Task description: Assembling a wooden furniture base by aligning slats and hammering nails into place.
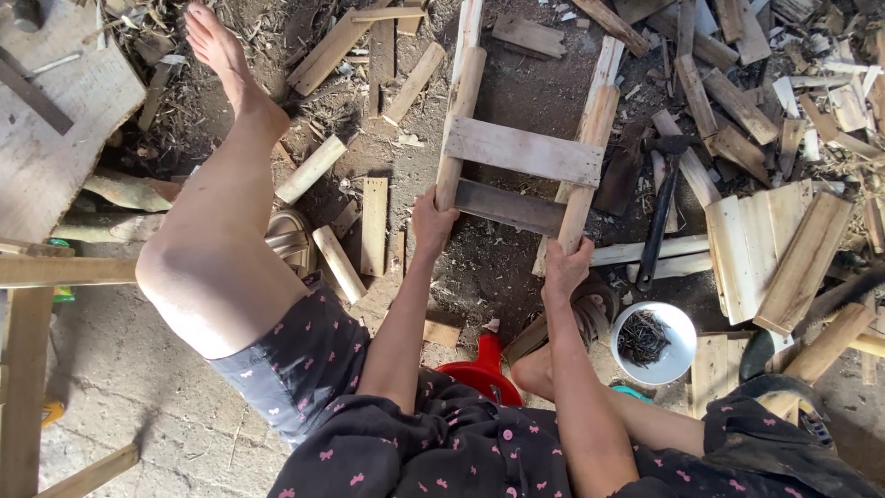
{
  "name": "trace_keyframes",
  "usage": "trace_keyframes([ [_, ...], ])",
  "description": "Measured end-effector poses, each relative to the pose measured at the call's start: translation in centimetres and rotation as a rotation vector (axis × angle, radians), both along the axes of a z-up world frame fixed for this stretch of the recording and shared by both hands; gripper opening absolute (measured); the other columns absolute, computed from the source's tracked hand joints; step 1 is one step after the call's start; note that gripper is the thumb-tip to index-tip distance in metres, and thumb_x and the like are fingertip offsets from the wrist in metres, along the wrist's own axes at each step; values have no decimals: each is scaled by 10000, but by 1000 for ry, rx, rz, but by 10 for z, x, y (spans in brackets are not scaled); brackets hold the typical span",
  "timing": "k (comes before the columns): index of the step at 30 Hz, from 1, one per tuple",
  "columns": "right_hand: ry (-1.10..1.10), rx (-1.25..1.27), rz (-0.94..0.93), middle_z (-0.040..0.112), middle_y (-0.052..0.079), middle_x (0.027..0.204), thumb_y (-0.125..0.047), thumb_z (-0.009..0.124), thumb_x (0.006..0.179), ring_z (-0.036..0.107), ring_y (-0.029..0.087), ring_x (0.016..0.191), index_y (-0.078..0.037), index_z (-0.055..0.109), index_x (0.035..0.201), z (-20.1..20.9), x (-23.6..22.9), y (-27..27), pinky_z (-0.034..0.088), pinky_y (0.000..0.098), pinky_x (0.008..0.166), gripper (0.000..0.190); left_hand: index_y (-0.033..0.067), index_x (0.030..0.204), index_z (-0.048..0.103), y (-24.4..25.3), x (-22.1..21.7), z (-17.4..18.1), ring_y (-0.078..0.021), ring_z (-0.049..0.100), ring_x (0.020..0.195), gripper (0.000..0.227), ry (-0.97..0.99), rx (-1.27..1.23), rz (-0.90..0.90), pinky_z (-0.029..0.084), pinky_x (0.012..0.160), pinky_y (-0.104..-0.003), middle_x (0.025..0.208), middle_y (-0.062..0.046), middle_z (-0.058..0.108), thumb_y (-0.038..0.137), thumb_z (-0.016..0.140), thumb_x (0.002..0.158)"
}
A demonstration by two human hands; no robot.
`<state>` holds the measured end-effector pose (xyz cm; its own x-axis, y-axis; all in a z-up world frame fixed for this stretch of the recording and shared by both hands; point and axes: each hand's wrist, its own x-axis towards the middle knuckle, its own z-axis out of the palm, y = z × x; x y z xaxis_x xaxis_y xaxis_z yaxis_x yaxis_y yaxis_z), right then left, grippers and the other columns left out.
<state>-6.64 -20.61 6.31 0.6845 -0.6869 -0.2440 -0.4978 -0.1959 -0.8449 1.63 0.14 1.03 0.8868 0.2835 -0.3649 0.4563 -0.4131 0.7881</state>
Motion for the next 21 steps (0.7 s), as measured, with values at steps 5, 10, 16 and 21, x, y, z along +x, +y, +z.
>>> trace_keyframes([
  [5,9,10,-24,445,322,1160,-157,605,823,507,462,1047,19,428,1192,8,-4,7,402,545,763,446,113,1255,565,2,-6,2,-382,601,1030,705,-6,8,2,467,906,-490,1087,-179,610,234,649,565],
  [10,10,24,-30,441,298,1148,-154,602,835,504,413,1034,10,415,1207,0,-8,9,385,530,770,447,111,1235,577,2,-11,-13,-368,609,998,705,-66,25,0,478,883,-467,1058,-161,605,229,669,546],
  [16,15,38,-12,429,308,1162,-119,579,848,493,421,1039,23,395,1225,1,-5,12,376,538,782,443,93,1223,585,2,-14,-1,-383,600,993,686,-124,31,16,479,869,-482,1053,-181,599,204,682,553],
  [21,22,26,-11,425,257,1163,-146,600,851,464,428,1076,5,416,1202,2,-10,14,368,546,822,425,80,1233,575,4,-22,-10,-397,594,975,700,-126,38,33,475,855,-476,1061,-184,581,212,694,556],
])
